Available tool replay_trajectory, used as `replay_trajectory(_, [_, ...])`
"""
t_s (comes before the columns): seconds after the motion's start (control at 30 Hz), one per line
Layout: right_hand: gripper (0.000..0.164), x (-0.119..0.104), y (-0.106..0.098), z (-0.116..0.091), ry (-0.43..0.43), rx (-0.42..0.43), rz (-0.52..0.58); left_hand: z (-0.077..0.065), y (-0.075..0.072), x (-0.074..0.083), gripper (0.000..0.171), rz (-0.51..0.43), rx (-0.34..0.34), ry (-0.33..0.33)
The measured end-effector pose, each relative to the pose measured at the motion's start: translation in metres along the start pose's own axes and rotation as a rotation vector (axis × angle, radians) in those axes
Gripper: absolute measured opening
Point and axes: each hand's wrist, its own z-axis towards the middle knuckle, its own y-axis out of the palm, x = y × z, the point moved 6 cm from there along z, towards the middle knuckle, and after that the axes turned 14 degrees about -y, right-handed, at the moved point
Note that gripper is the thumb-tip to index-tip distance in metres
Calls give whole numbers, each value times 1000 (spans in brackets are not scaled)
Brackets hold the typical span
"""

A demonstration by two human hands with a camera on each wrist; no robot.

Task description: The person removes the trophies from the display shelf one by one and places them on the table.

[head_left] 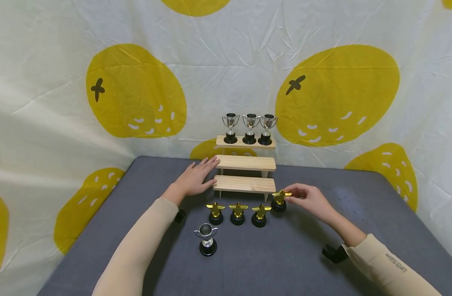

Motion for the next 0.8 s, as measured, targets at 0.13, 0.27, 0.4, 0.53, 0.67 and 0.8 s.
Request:
replay_trajectory(0.13, [21, 3, 2, -3, -2, -21, -6, 0, 1, 0, 72, -5, 4, 6])
replay_trajectory(0.27, [18, 6, 5, -5, 2, -57, -3, 0, 2, 0, 72, -2, 10, 4])
replay_trajectory(0.4, [17, 7, 7, -6, 0, -88, 0, 1, 2, -1, 72, -4, 9, -2])
replay_trajectory(0.53, [17, 8, 9, -7, -2, -121, 11, 1, 3, -1, 72, -3, 5, -8])
replay_trajectory(0.67, [16, 8, 11, -9, 3, -145, 41, 2, 3, -1, 72, -1, 5, -10])
replay_trajectory(0.8, [16, 9, 13, -11, 4, -160, 70, 2, 4, -1, 72, 0, 7, -9])
